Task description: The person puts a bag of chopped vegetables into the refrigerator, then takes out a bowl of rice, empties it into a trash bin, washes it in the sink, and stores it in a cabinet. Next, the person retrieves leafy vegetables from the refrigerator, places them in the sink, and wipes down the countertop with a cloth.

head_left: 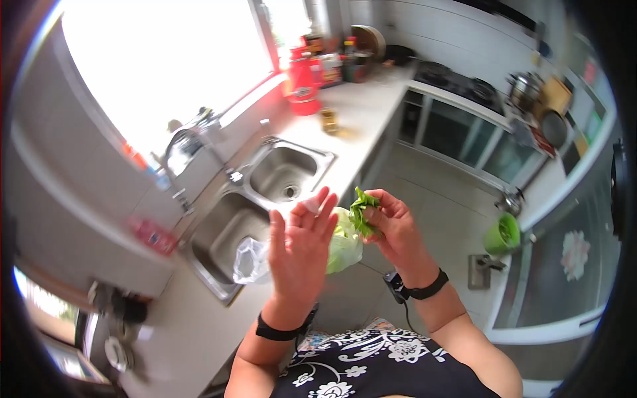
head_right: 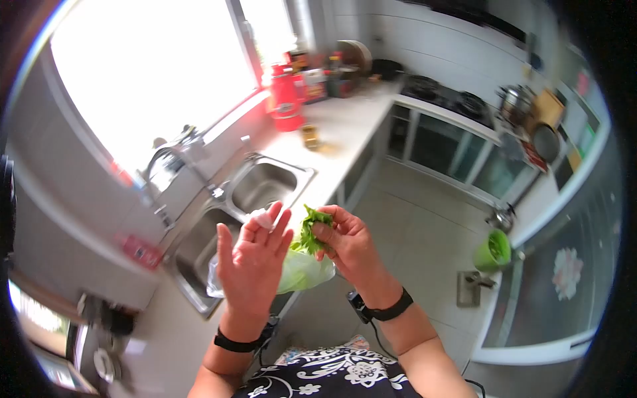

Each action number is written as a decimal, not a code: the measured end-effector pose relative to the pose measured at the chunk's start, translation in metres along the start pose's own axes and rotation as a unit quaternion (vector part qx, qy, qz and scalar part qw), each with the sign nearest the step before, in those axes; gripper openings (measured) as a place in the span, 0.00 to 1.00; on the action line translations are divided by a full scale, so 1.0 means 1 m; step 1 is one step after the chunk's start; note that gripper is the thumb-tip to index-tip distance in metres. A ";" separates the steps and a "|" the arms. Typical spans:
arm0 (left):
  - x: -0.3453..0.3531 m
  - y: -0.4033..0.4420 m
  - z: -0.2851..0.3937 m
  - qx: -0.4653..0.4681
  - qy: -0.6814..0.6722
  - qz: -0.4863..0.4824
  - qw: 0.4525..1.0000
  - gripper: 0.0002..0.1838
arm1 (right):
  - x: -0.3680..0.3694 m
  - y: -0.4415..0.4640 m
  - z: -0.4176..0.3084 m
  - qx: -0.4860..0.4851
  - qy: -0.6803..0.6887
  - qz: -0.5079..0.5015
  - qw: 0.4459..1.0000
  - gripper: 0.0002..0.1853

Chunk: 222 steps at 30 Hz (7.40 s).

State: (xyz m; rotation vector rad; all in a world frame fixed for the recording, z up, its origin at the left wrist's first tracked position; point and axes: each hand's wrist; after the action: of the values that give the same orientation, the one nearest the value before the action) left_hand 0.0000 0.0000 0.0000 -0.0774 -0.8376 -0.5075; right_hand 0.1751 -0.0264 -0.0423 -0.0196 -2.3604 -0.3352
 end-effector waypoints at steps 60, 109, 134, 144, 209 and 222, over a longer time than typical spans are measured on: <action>0.366 0.546 -0.704 -0.235 0.456 -0.134 0.848 0.01 | -1.058 -0.241 -0.486 0.300 -0.588 0.606 0.444 0.22; 0.203 0.390 -0.392 -0.147 0.251 -0.232 0.928 0.30 | -0.533 0.142 -0.244 0.023 -0.792 -0.168 0.587 0.09; 0.117 0.376 -0.348 -0.097 0.457 -0.024 0.884 0.16 | -0.499 0.152 -0.421 0.040 -0.702 -0.236 0.671 0.09; 0.107 0.377 -0.326 -0.111 0.394 -0.023 0.912 0.11 | -0.394 0.262 -0.245 -0.045 -0.338 -0.266 0.902 0.21; -0.068 0.046 -0.001 0.128 0.594 0.541 0.581 0.12 | 0.073 0.260 0.132 -0.387 -0.103 -0.714 0.575 0.09; -0.075 0.001 0.003 0.276 0.445 0.666 0.531 0.11 | 0.026 0.295 0.124 0.225 -0.087 -0.604 0.759 0.09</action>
State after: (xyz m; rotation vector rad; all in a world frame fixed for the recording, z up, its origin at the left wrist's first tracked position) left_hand -0.0436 0.0314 -0.0519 0.1365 0.2905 1.1753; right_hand 0.1050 0.2872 -0.0410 1.8140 -2.2300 -0.3362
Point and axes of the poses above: each hand's wrist, its own y-axis towards the middle knuckle, its own x-axis out of the palm, z = x × y, and after that the axes turned 11 degrees about y, right-handed
